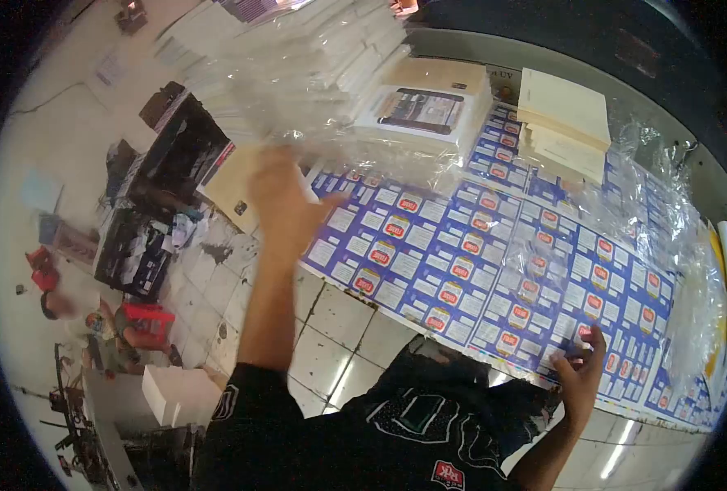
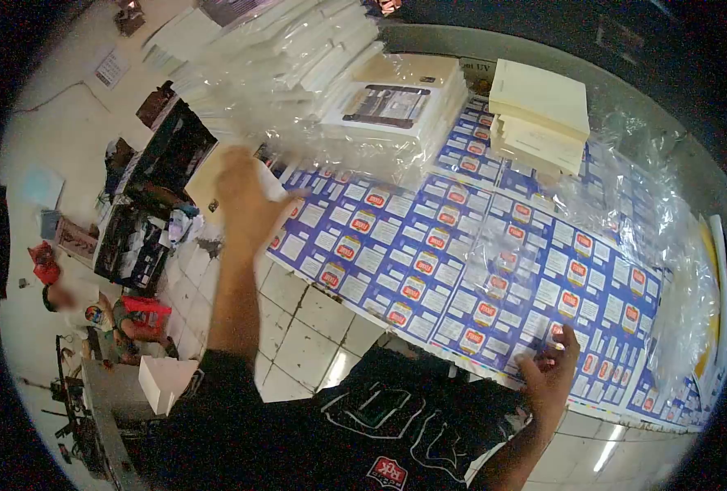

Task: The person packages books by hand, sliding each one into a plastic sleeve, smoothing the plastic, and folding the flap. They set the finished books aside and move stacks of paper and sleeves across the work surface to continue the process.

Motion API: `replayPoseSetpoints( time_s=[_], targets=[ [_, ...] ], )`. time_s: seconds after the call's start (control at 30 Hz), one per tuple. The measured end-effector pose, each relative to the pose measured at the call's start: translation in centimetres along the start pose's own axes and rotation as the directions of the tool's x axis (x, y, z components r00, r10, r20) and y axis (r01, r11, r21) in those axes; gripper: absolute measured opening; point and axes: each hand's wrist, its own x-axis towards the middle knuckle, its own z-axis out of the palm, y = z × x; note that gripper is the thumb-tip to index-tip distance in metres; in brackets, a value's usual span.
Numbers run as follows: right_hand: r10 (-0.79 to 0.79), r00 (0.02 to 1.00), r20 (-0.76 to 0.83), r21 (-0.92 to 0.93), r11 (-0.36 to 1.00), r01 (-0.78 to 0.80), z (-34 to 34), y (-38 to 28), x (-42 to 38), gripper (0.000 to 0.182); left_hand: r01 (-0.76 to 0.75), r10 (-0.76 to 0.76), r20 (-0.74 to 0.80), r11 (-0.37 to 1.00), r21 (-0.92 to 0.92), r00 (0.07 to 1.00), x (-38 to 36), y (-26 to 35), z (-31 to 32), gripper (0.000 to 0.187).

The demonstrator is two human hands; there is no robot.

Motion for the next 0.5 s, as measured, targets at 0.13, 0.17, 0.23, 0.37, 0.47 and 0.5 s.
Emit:
replayPoseSetpoints(
  time_s=[0.13,0.17,0.23,0.37,0.47,0.5],
  targets=[
    [-0.017,0.998,-0.055,0.024,1.0,0.019,-0.8,1.0,-1.2,0.067,0.003,0.014,-0.041,0.92,0.393,0.999,-1.0,-9.9,1.3,0.078],
    [-0.031,0.996,-0.08,0.037,0.999,0.034,-0.7,1.0,-1.3,0.062,0.005,-0.003,-0.006,0.942,0.336,1.0,-1.8,-9.7,1.0,0.072],
    [-0.093,0.983,-0.156,0.093,0.99,0.108,0.5,-0.6,-2.2,0.045,0.005,-0.013,0.025,0.96,0.28,1.0,-4.2,-8.8,0.5,0.067],
    [-0.244,0.967,0.07,0.347,0.915,0.205,2.5,-2.5,-4.3,0.027,-0.17,0.103,-0.153,0.827,-0.536,0.983,-11.7,-0.8,-1.2,0.043],
    [-0.327,0.888,0.324,0.752,0.659,-0.032,5.4,-5.1,-5.2,0.118,0.199,0.491,0.279,0.209,-0.957,0.826,-18.6,2.6,6.4,0.041],
    [-0.362,0.918,0.163,0.842,0.536,0.061,6.4,-3.3,-6.0,0.11,0.211,0.706,0.122,-0.04,-0.977,0.698,-19.7,6.7,6.0,0.048]
  ],
)
